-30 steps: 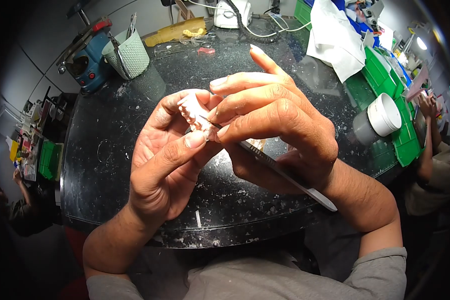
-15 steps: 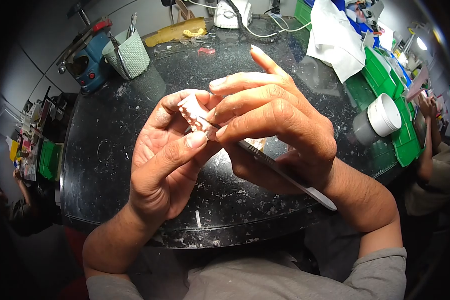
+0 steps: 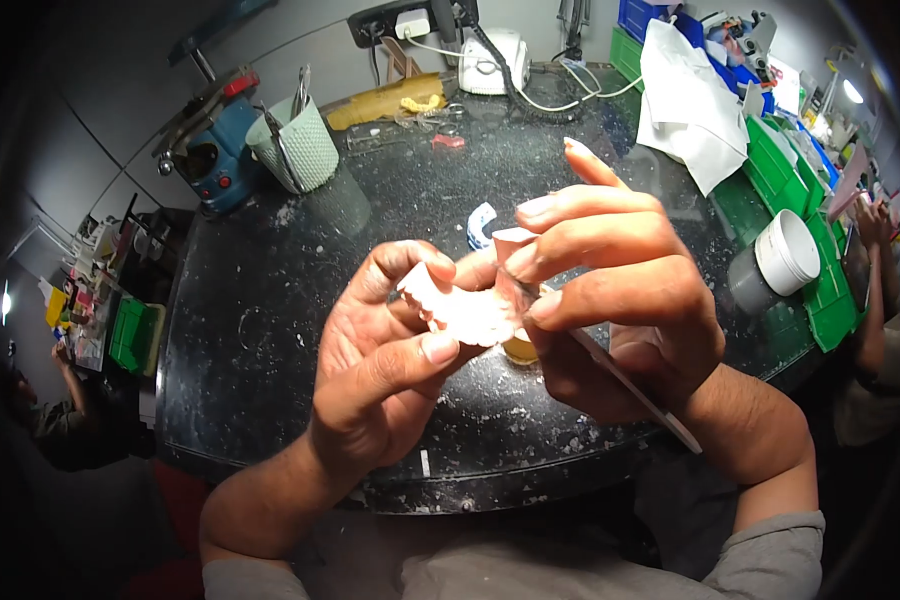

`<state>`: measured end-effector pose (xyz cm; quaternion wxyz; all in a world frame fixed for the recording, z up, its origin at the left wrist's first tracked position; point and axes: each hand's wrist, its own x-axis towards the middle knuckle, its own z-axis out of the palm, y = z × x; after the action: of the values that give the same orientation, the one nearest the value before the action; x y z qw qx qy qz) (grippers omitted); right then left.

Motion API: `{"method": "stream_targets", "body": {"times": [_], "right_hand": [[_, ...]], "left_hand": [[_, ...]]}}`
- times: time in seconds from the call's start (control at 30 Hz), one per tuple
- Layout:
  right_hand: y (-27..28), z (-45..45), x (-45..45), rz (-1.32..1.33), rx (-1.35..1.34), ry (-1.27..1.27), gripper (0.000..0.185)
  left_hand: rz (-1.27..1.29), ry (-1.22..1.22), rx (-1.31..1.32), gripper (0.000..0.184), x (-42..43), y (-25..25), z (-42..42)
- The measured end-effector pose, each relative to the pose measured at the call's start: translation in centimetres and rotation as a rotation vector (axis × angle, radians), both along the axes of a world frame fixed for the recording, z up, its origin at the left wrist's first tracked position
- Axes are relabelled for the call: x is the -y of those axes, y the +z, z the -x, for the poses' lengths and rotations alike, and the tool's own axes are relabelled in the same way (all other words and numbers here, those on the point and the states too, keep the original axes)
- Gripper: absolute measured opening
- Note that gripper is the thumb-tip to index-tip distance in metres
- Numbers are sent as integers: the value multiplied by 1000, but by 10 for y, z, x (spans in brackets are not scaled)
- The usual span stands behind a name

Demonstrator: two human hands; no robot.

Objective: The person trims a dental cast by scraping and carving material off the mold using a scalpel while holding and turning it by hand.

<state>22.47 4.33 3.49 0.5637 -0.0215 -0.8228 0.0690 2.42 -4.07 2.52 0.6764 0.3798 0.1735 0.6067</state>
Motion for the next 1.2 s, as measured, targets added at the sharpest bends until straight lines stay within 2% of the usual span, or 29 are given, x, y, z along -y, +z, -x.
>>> {"method": "stream_targets", "body": {"times": [0.07, 0.2, 0.3, 0.43, 0.53, 0.6, 0.63, 0.67, 0.73, 0.8, 0.83, 0.87, 0.93, 0.97, 1.07, 1.13, 1.2], "right_hand": [[3, 0, -2, -31, -33, -39, 27], [6, -6, 0, 20, -58, -105, 23], [4, -2, 5, 238, -46, -109, 40], [-4, 0, 5, 580, -39, -17, 56], [-12, 8, 0, 882, -67, 123, 49], [-9, 9, 6, 993, 55, 93, 36], [-14, 13, 5, 1051, 18, 114, 26], [-15, 14, 5, 949, 72, 69, 26], [-9, 10, 8, 1096, 162, 101, 21], [-7, 8, 6, 1081, 105, 115, 21], [-6, 6, 5, 1091, 121, 100, 21], [-5, 5, 4, 1082, 146, 99, 21], [-6, 5, 2, 1064, 193, 97, 21], [-9, 5, 2, 1073, 170, 160, 21], [-19, 10, -1, 1036, 93, 320, 23], [-5, 7, 4, 1253, 133, 294, 24], [-7, 8, 3, 1232, 122, 303, 22]], "left_hand": [[112, 97, -63, 50, 6, 14, -10], [77, 114, -25, 52, 6, 15, -13], [-7, 88, -21, 49, 2, 10, -11], [-28, 208, -71, 45, 0, 7, -15], [-48, 272, -150, 43, -2, 3, -13], [-119, 236, -161, 43, -7, -7, -9], [-150, 218, -165, 42, -8, -12, -7], [-179, 201, -168, 42, -8, -16, -7], [-139, 169, -186, 47, -5, -15, -8], [-192, 143, -283, 51, -8, -16, -5], [-242, 174, -319, 59, -10, -16, -9], [-252, 250, -421, 75, -10, -14, -11], [-321, 271, -406, 93, -16, -11, -13], [-268, 253, -428, 107, -16, -3, -11], [-264, 142, -508, 103, -22, 0, 1], [-382, 133, -567, 101, -29, -3, 7], [-410, 148, -598, 100, -29, -4, 8]]}}
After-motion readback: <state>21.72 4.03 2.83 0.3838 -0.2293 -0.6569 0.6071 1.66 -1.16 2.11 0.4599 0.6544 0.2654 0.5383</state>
